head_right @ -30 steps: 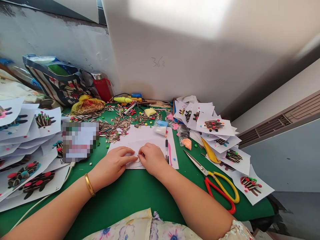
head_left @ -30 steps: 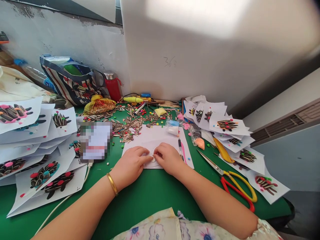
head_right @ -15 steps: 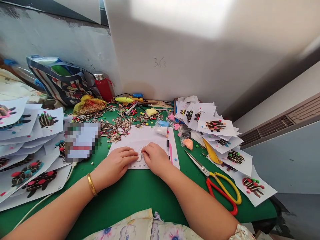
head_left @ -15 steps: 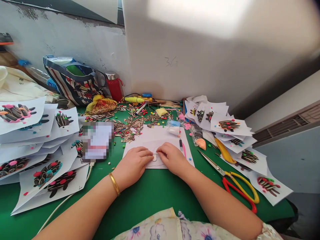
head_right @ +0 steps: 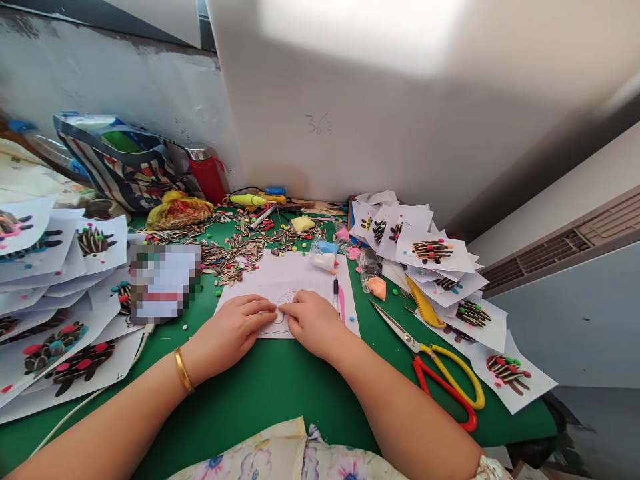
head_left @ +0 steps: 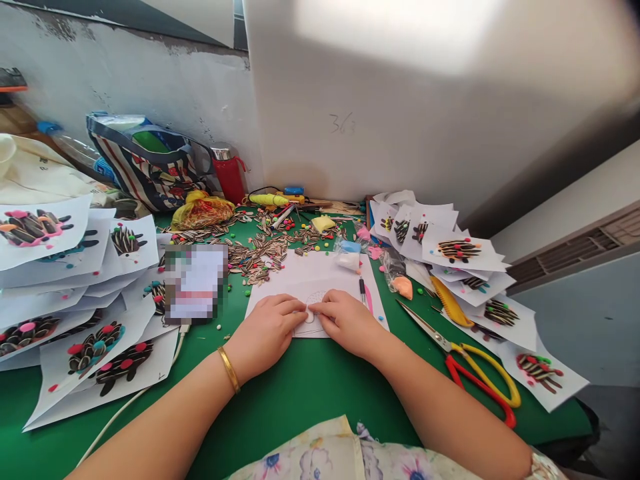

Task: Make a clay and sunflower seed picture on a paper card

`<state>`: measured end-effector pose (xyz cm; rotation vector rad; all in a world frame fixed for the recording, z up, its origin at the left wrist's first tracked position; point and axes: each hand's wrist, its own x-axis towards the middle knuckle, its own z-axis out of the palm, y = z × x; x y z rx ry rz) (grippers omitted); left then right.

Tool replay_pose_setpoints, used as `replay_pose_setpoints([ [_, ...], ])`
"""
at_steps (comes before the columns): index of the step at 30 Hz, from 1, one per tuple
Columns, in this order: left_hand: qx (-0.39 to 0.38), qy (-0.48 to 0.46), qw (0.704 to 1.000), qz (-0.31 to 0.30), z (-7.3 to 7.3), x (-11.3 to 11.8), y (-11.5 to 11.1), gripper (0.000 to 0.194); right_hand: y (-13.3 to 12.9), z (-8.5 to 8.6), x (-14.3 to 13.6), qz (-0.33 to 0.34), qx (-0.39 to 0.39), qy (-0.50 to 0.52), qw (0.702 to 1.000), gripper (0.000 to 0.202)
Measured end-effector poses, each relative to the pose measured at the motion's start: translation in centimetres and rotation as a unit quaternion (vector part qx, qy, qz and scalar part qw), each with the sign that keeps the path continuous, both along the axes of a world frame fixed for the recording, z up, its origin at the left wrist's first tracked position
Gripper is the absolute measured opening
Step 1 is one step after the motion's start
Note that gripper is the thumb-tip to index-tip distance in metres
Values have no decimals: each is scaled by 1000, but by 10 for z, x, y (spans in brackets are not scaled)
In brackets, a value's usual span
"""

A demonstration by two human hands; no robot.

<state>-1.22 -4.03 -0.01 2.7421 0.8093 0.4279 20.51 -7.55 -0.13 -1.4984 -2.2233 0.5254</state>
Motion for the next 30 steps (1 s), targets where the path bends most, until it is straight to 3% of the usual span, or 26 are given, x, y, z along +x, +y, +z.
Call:
replay_pose_setpoints([
  [7, 6, 0, 1000, -2, 0, 1, -1, 40, 2, 2, 5, -9, -45, 53, 998, 33],
  [30, -15, -3, 1000, -17, 1, 5, 1, 41, 2, 2, 7, -5, -63, 45, 997, 38],
])
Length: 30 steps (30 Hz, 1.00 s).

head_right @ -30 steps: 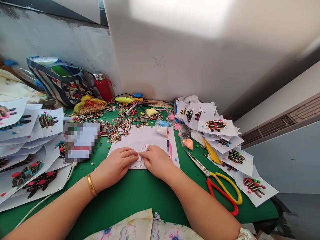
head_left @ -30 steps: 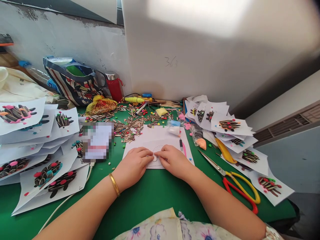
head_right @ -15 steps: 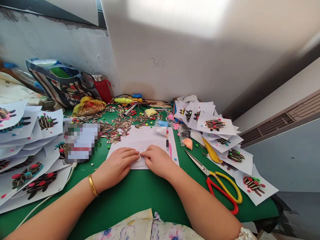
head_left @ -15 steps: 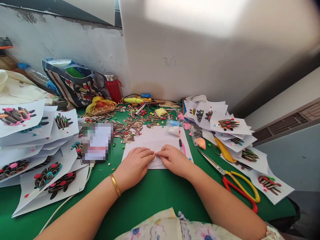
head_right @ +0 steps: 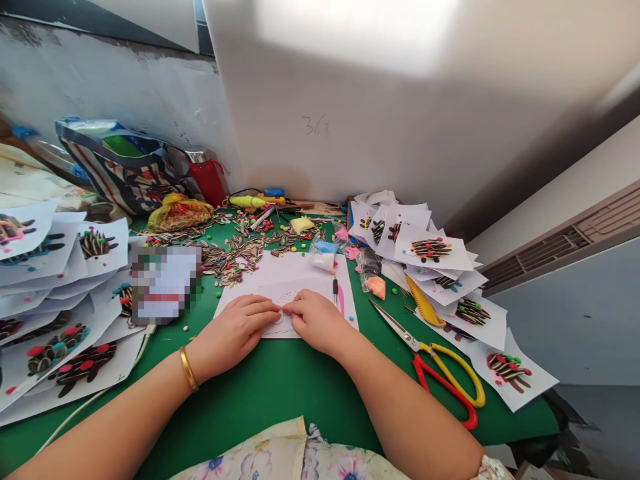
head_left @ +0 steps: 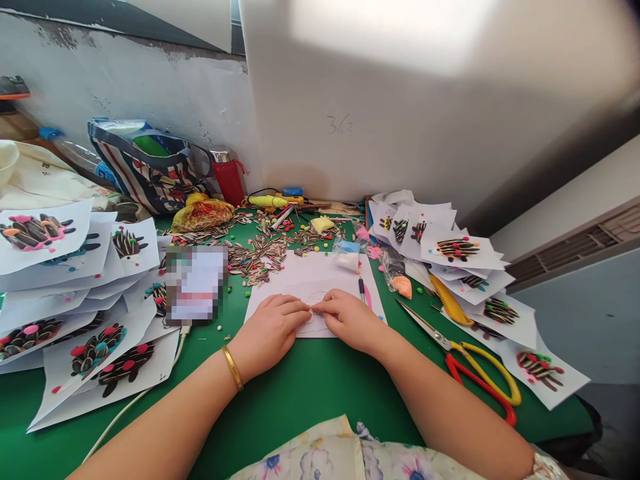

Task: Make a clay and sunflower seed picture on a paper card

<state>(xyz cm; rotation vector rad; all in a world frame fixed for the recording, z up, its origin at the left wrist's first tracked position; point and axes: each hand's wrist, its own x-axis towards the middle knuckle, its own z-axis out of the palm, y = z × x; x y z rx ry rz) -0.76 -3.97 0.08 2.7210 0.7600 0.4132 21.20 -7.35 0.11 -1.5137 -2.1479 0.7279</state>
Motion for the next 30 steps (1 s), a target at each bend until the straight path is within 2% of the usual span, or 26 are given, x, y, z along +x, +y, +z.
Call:
replay_pose_setpoints([
  [9, 16, -24, 1000, 14, -3, -3, 0, 38, -2, 0, -4, 8, 28, -25, 999, 42],
  [16, 12, -35, 999, 19, -5, -2, 2, 35, -2, 2, 2, 16, -4, 7, 1000, 39],
  [21, 24, -28, 999, 29, -8, -1, 0, 35, -7, 9, 3, 48, -2, -24, 999, 40],
  [30, 23, -22, 999, 30, -5, 0, -1, 36, -12, 12, -1, 57, 12, -55, 997, 38],
])
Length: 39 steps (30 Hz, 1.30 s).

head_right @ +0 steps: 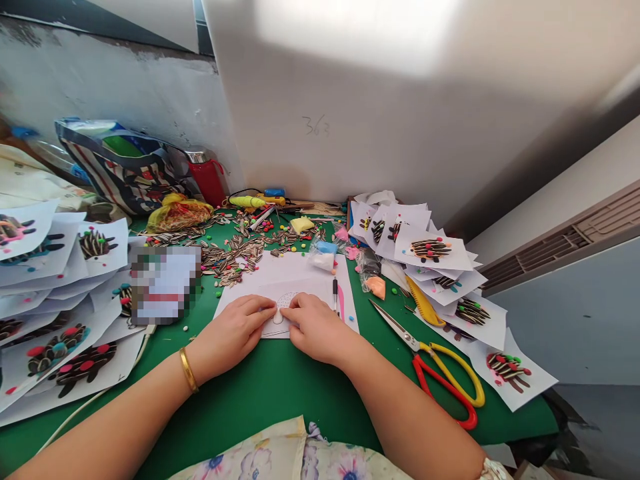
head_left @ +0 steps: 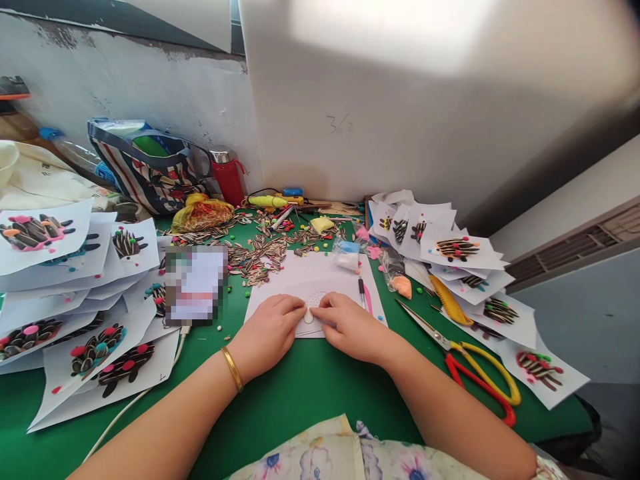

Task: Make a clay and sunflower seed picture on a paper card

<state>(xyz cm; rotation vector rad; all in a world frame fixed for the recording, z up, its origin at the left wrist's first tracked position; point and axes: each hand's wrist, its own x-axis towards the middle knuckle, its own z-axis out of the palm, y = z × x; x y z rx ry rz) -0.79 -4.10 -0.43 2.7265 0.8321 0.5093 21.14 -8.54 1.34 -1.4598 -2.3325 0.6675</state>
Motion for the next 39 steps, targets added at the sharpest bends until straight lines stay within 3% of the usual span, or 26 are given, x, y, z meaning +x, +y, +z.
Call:
replay_pose_setpoints([
  [10, -7, 0, 1000, -2, 1, -2, 1, 35, 2, -2, -1, -6, -22, 26, 999, 37],
  [16, -13, -9, 1000, -1, 1, -2, 0, 34, 1, -5, -1, 2, -18, 33, 999, 48],
  [25, -13, -20, 1000, 2, 2, -1, 0, 36, -6, -17, -2, -47, 21, 96, 994, 43],
  [39, -14, 21, 999, 34, 8, 7, -6, 38, -12, -15, -7, -38, 79, 23, 996, 37],
])
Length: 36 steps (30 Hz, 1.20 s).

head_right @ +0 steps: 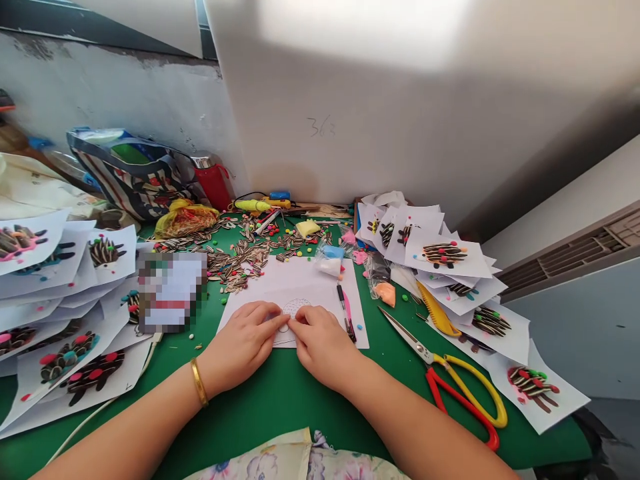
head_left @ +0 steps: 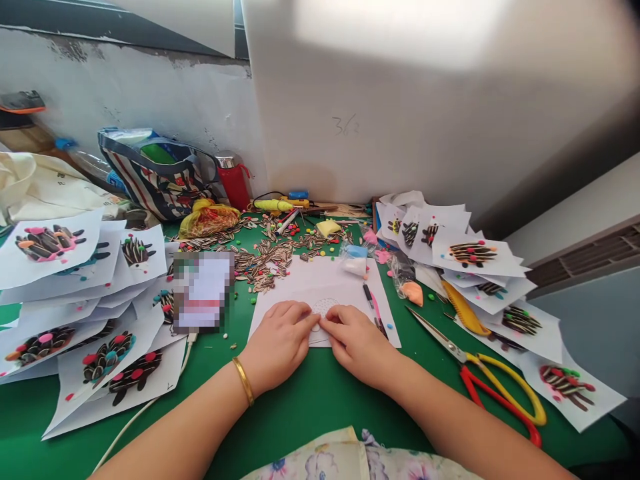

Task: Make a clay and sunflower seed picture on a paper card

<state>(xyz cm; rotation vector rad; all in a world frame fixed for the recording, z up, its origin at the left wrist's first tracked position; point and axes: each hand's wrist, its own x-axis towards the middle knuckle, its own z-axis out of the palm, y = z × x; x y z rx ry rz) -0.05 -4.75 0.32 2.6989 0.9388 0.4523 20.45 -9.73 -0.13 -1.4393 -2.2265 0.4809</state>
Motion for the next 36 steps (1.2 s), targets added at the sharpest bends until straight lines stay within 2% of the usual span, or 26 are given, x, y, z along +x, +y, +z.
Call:
replay_pose_setpoints([
  [8, -28, 3, 1000, -3, 0, -2, 4, 36, 2, 1, 4, -1, -1, 33, 999, 34],
  [22, -19, 5, 1000, 0, -1, -1, 3, 33, 1, -1, 0, -3, 2, -5, 1000, 36],
  [36, -11, -10, 1000, -3, -4, -2, 5, 31, 2, -9, 0, -6, 39, -19, 999, 38],
])
